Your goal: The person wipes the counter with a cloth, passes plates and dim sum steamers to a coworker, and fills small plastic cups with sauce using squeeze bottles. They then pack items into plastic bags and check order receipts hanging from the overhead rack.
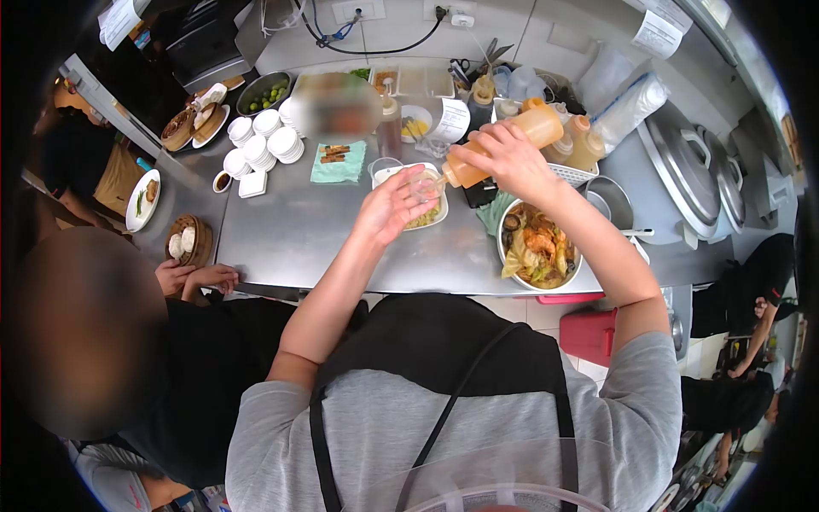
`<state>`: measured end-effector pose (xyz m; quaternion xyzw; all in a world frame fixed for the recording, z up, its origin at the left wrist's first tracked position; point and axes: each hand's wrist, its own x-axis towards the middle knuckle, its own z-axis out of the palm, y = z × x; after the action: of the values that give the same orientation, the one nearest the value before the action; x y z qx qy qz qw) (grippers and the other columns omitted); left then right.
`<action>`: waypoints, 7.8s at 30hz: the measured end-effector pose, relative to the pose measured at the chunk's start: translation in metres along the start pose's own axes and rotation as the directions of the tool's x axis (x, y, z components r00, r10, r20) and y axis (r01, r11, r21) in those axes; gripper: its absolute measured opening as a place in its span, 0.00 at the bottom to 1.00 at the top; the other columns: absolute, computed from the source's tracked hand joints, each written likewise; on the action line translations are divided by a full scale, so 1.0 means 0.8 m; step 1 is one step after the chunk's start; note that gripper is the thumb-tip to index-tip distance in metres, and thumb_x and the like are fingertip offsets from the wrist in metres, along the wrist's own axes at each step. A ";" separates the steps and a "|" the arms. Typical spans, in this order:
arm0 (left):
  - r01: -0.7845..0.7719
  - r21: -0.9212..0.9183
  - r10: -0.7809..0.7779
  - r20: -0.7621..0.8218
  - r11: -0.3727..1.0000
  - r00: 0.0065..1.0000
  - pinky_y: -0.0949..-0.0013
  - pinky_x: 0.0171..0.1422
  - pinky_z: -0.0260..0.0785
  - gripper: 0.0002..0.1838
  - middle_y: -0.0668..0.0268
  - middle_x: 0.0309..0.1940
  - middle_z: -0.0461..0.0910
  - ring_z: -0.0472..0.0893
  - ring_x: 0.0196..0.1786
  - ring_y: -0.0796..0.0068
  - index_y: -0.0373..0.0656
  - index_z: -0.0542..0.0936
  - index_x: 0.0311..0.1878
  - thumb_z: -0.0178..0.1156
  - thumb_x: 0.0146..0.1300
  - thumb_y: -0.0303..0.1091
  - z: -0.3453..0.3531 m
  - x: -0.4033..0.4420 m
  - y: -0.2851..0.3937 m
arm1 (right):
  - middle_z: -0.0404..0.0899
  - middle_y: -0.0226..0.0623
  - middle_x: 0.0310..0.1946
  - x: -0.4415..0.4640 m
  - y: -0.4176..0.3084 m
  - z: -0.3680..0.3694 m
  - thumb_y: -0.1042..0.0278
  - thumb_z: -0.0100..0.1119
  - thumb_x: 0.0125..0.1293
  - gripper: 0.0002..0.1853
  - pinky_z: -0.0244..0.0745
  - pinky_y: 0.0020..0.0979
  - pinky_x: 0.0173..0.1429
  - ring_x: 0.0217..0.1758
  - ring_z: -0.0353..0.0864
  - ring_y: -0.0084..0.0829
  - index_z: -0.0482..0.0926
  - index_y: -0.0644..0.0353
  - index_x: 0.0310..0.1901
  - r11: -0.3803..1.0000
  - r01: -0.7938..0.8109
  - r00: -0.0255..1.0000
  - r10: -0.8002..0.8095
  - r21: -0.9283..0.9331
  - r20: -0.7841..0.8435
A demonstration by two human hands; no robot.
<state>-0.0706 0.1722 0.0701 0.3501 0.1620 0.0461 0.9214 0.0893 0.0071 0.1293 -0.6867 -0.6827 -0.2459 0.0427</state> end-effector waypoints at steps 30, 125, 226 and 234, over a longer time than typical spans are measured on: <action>-0.002 -0.202 0.018 0.077 0.979 0.997 0.56 0.56 0.66 0.21 0.53 0.50 0.69 0.71 0.53 0.59 0.36 0.65 0.54 0.47 0.62 0.39 0.008 0.005 -0.008 | 0.73 0.30 0.40 -0.012 -0.010 0.003 0.83 0.58 0.34 0.32 0.65 0.34 0.48 0.43 0.71 0.34 0.73 0.49 0.49 0.930 -0.250 0.964 0.265 0.268 -0.021; 0.022 0.485 0.016 -0.074 0.874 0.997 0.77 0.36 0.73 0.19 0.64 0.38 0.78 0.77 0.37 0.79 0.36 0.73 0.49 0.60 0.53 0.30 -0.043 0.036 -0.099 | 0.74 0.28 0.25 -0.073 -0.120 0.128 0.81 0.60 0.51 0.04 0.66 0.15 0.28 0.23 0.71 0.14 0.78 0.66 0.30 -0.037 -0.496 0.485 0.817 0.868 0.312; 0.048 0.363 0.236 -0.695 0.930 0.679 0.77 0.22 0.69 0.09 0.65 0.20 0.75 0.74 0.21 0.79 0.39 0.77 0.31 0.61 0.43 0.27 -0.263 -0.006 -0.014 | 0.79 0.40 0.34 -0.193 0.408 -0.078 0.60 0.57 0.53 0.11 0.70 0.37 0.42 0.38 0.78 0.41 0.80 0.52 0.36 0.320 -0.889 0.393 0.900 -0.327 -0.187; 0.229 0.595 0.286 -0.644 0.771 0.710 0.75 0.21 0.69 0.09 0.66 0.21 0.74 0.74 0.22 0.78 0.39 0.76 0.31 0.61 0.43 0.26 -0.270 0.001 -0.013 | 0.80 0.38 0.28 -0.239 0.550 -0.080 0.67 0.55 0.50 0.08 0.69 0.29 0.36 0.30 0.77 0.30 0.80 0.60 0.30 0.570 -0.821 0.567 0.810 -0.025 -0.150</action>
<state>-0.1419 0.3005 -0.0892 0.5980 0.4999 0.1337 0.6121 0.5037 -0.2218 0.2311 -0.9090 -0.2730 -0.2707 0.1609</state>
